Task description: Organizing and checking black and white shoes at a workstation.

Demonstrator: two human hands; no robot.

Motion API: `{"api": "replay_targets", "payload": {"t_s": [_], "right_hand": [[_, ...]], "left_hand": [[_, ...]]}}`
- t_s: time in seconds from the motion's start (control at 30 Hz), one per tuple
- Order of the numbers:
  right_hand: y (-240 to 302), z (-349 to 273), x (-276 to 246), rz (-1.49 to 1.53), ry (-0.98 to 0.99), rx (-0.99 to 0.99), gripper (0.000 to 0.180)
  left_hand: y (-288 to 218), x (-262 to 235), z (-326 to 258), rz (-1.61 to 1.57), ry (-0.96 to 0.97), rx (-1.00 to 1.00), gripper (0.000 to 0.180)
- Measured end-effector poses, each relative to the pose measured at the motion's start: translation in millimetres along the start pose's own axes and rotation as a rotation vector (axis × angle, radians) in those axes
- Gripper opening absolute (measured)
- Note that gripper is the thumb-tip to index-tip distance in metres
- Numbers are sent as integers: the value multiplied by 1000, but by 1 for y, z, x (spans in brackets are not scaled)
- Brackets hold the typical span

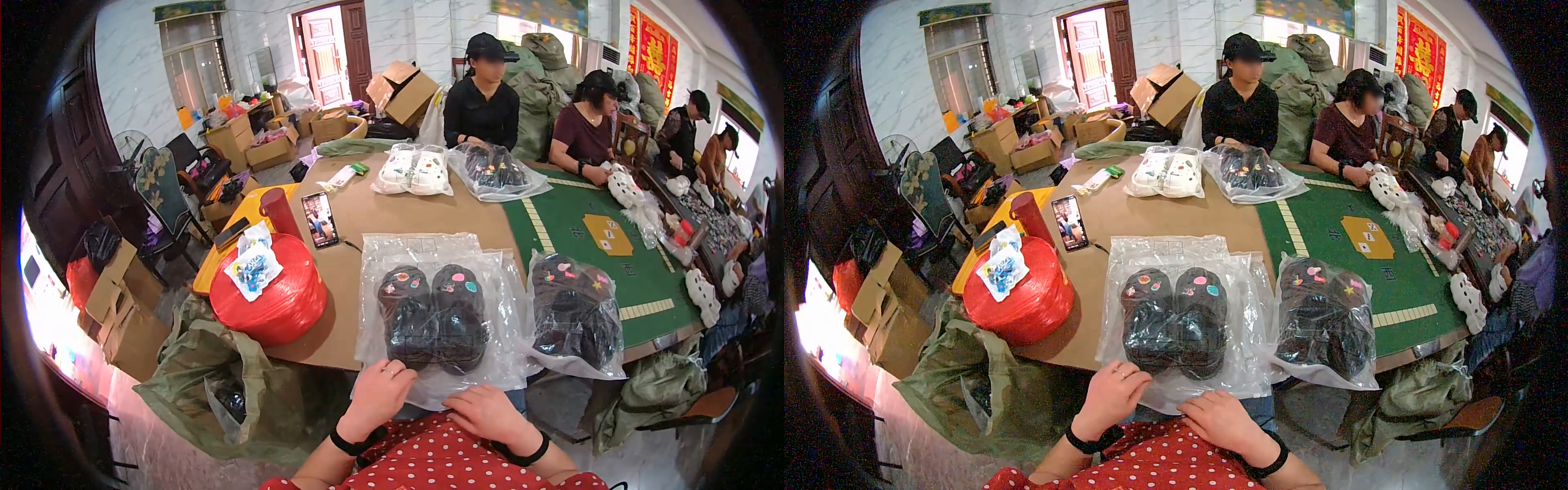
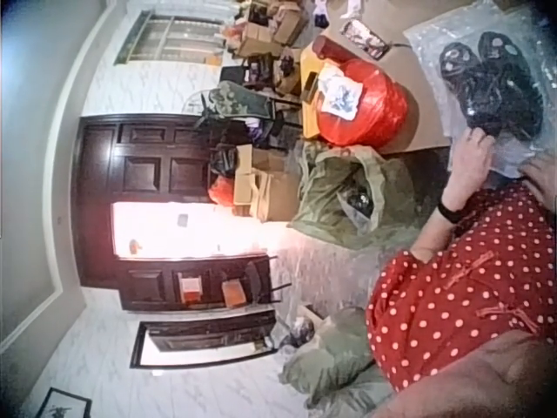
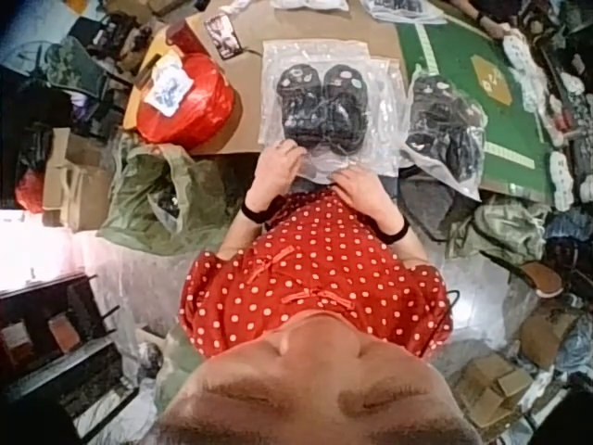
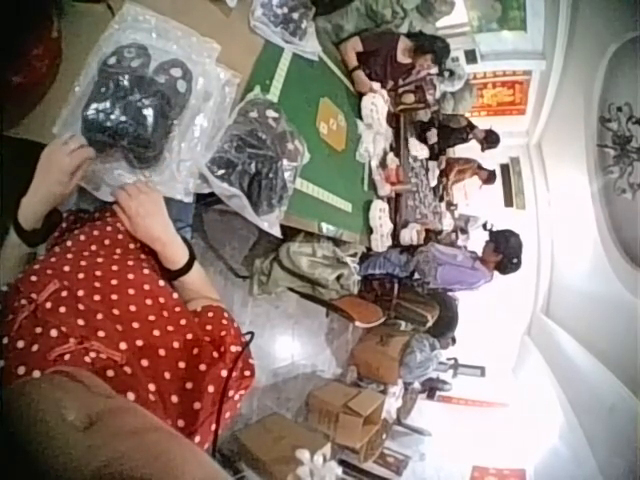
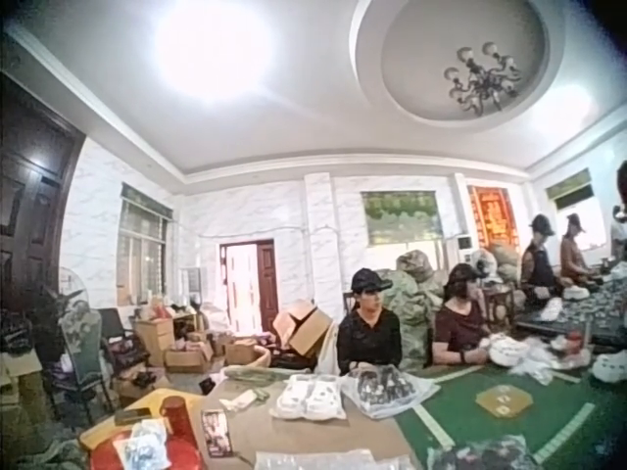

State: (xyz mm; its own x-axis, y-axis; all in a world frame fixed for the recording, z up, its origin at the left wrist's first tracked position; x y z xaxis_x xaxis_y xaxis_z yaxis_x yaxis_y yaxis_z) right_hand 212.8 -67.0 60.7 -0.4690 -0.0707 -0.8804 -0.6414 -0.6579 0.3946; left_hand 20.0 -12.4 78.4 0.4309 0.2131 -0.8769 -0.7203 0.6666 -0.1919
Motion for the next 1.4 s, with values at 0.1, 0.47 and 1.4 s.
{"api": "replay_targets", "payload": {"t_s": [0.1, 0.47, 1.4], "right_hand": [[4, -1, 0, -29, 42, 21, 26], [17, 4, -38, 200, -44, -75, 21], [-88, 42, -22, 161, -450, 586, 99]], "left_hand": [[-6, -17, 9, -105, -150, -23, 16], [-3, -47, 6, -423, -358, -131, 25], [71, 16, 20, -319, 142, -489, 108]]}}
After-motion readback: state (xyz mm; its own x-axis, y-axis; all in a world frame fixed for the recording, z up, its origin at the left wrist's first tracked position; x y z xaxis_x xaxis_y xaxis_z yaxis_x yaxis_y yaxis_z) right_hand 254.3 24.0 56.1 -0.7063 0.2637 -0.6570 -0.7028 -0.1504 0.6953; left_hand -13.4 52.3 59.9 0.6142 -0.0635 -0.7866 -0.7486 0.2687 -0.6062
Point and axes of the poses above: each hand's wrist, its own z-axis towards the middle knuckle, its own x-axis out of the palm, y = z × x, the point moved 5 cm from there along z, towards the middle knuckle, and after that the axes turned 4 degrees about z, right-handed, at the moved point
